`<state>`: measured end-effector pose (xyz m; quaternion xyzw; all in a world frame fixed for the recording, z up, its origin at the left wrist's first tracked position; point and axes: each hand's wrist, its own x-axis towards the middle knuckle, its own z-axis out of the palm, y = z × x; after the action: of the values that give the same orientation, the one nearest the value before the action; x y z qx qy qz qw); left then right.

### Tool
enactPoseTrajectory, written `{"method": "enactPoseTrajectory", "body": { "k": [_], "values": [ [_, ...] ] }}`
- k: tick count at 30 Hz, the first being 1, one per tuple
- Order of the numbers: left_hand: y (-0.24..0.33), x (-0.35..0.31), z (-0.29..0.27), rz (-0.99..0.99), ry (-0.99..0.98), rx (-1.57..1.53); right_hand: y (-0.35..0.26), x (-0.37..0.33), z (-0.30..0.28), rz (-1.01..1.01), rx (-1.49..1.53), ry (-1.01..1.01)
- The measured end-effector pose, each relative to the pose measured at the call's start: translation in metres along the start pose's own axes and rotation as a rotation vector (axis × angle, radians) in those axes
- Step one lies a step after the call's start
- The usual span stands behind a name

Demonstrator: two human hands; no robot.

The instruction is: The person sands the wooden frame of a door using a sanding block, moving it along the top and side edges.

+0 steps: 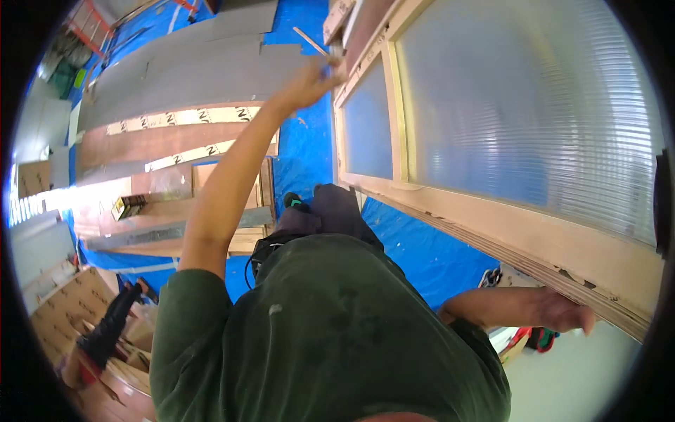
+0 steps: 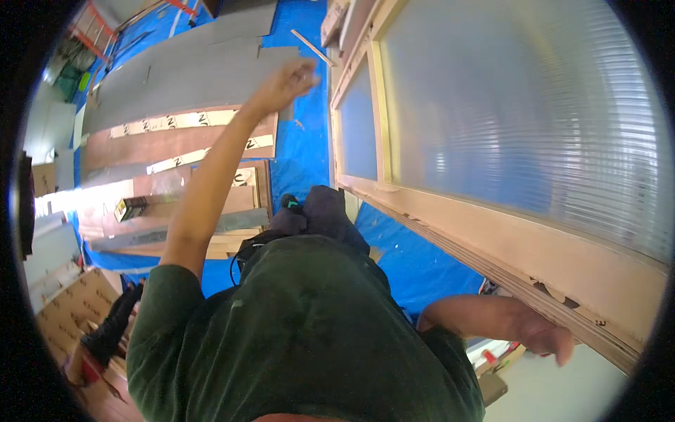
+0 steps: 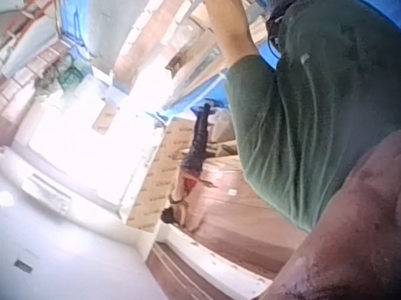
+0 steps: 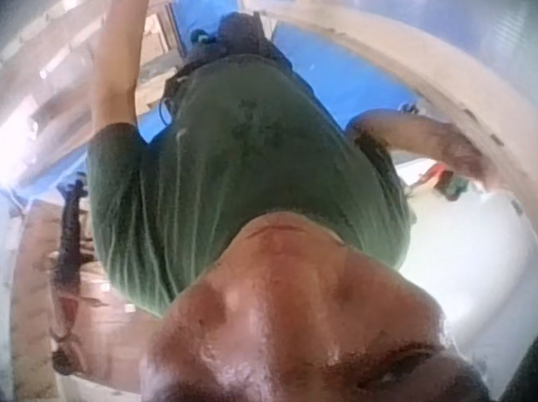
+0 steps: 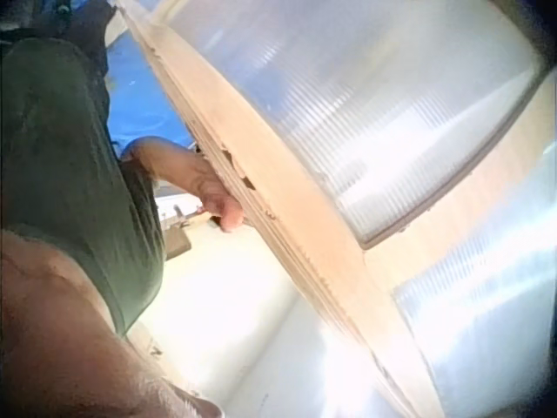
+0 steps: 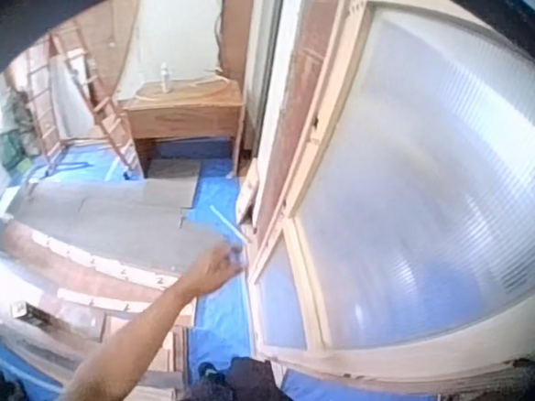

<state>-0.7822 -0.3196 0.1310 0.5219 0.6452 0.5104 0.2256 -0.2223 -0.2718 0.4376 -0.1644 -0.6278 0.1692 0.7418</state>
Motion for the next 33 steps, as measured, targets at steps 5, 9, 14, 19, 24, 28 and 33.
{"method": "enactPoseTrajectory", "body": {
  "k": [5,9,14,19,24,28,33],
  "values": [
    [0.092,0.178,0.013,0.300,0.067,0.238,-0.028,0.008,-0.003,-0.011,-0.121,0.093],
    [0.143,0.266,0.012,0.453,0.161,-0.048,-0.036,0.004,0.003,-0.036,-0.180,0.151],
    [0.182,0.319,0.014,0.480,0.159,-0.151,-0.051,-0.017,0.028,-0.085,-0.276,0.225],
    [0.183,0.338,0.005,0.450,0.186,-0.182,-0.055,-0.031,0.052,-0.092,-0.343,0.291],
    [0.179,0.370,0.006,0.679,0.118,-0.199,-0.066,-0.029,0.074,-0.091,-0.440,0.357],
    [0.165,0.395,0.016,0.781,0.084,-0.313,-0.080,-0.024,0.095,-0.079,-0.519,0.410],
    [0.171,0.393,0.026,0.761,0.129,-0.324,-0.086,-0.018,0.123,0.002,-0.575,0.484]
  ]
}}
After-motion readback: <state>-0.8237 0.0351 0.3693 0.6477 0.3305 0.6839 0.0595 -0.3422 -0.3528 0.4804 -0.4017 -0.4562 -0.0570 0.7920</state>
